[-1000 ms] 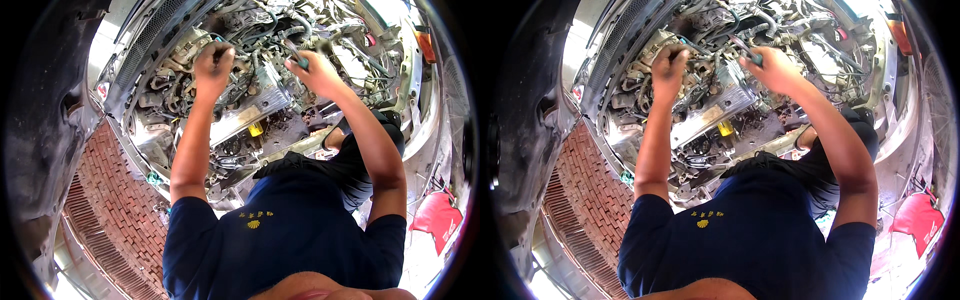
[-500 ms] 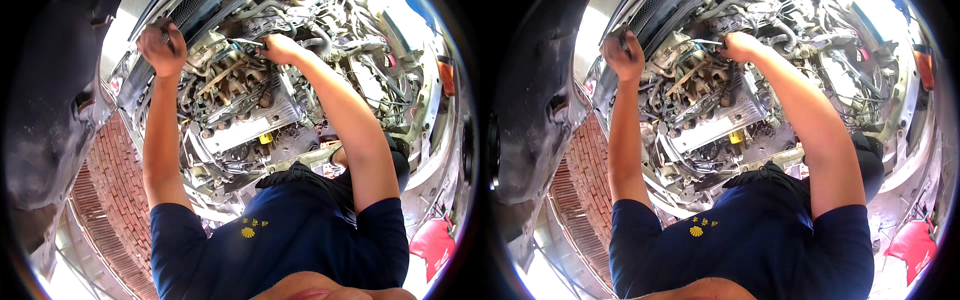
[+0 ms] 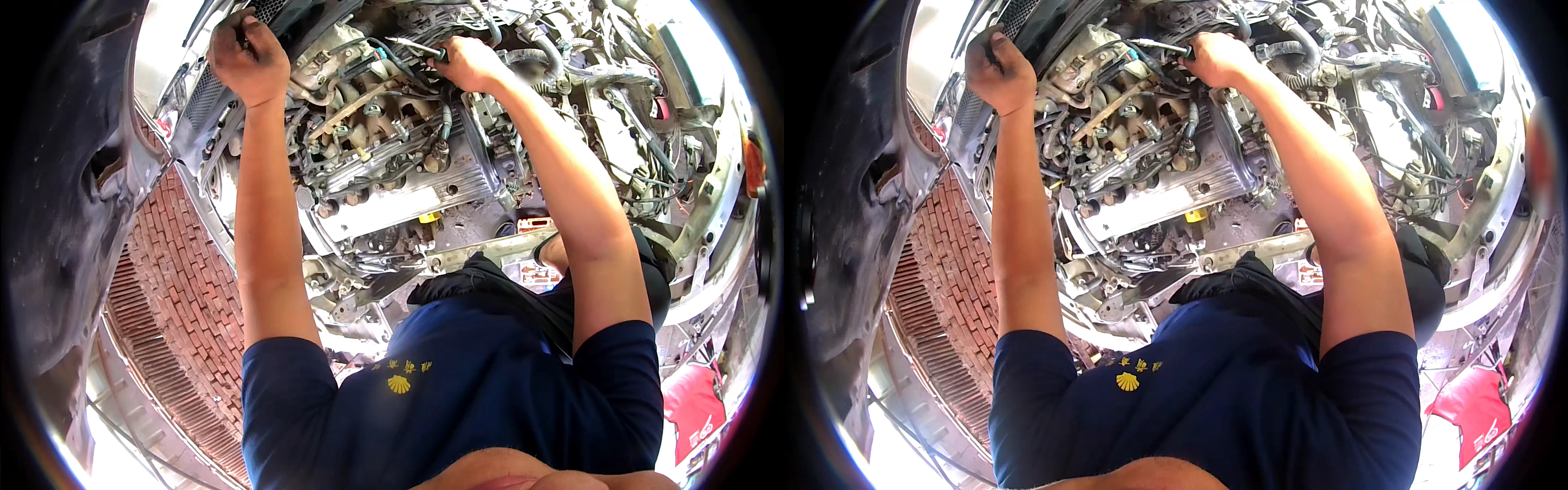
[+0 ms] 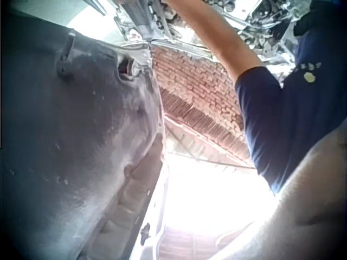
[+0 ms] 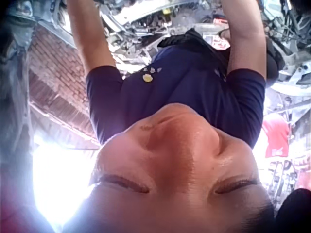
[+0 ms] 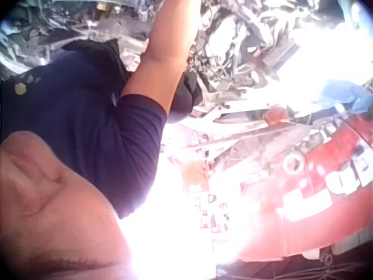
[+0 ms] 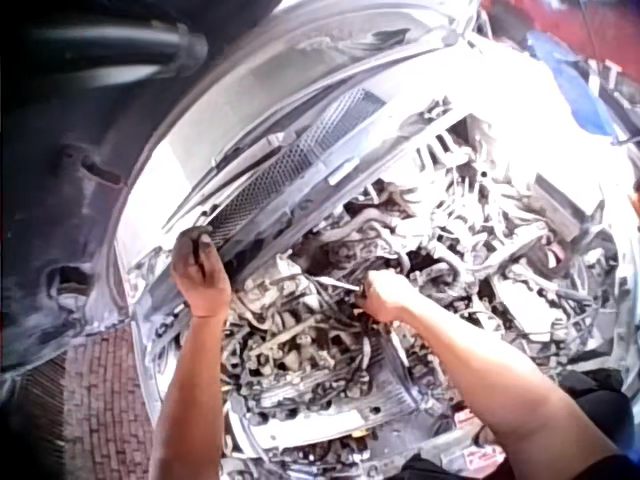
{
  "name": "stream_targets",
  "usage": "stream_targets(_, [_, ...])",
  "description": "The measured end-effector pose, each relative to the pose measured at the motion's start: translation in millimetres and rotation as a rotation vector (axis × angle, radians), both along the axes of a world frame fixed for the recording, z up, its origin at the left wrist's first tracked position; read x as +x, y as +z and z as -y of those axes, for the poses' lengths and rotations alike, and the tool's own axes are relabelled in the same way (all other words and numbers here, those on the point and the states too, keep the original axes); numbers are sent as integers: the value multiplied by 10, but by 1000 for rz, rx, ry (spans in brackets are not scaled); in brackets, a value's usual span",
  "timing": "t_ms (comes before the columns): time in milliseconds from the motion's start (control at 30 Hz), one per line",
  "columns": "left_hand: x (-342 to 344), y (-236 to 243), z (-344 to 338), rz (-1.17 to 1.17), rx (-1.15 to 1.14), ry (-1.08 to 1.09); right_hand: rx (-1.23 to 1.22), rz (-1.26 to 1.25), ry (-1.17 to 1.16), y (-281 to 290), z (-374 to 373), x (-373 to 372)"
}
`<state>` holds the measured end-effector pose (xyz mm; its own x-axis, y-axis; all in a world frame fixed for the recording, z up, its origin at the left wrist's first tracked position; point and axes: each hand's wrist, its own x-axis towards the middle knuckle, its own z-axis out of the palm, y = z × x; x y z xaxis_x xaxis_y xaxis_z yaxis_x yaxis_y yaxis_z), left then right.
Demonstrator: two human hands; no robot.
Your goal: The person works on a car engine with the hood open, using a screwdriver to loosen and tighten bolts on the engine block. The person repeatedly adjusts components and repositions hands within the engine bay.
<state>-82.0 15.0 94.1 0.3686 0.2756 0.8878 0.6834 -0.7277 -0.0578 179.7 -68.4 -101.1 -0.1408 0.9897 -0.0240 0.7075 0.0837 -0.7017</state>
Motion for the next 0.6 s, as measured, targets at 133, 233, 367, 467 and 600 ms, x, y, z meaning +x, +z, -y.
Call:
stream_targets(133, [20, 63, -2, -42, 55, 10, 33, -45, -28, -36, -1, -24])
stream_targets(233, [30, 46, 28, -39, 33, 29, 8, -57, -60, -96, -22, -30])
stream_targets(367, [31, 63, 15, -48, 63, -2, 12, -88, -72, -86, -15, -32])
stream_targets(467, [31, 69, 33, -64, 60, 4, 42, -88, -91, -86, -6, -44])
stream_targets(600, [56, 78, 28, -76, 62, 17, 89, -104, -74, -89, 6, 1])
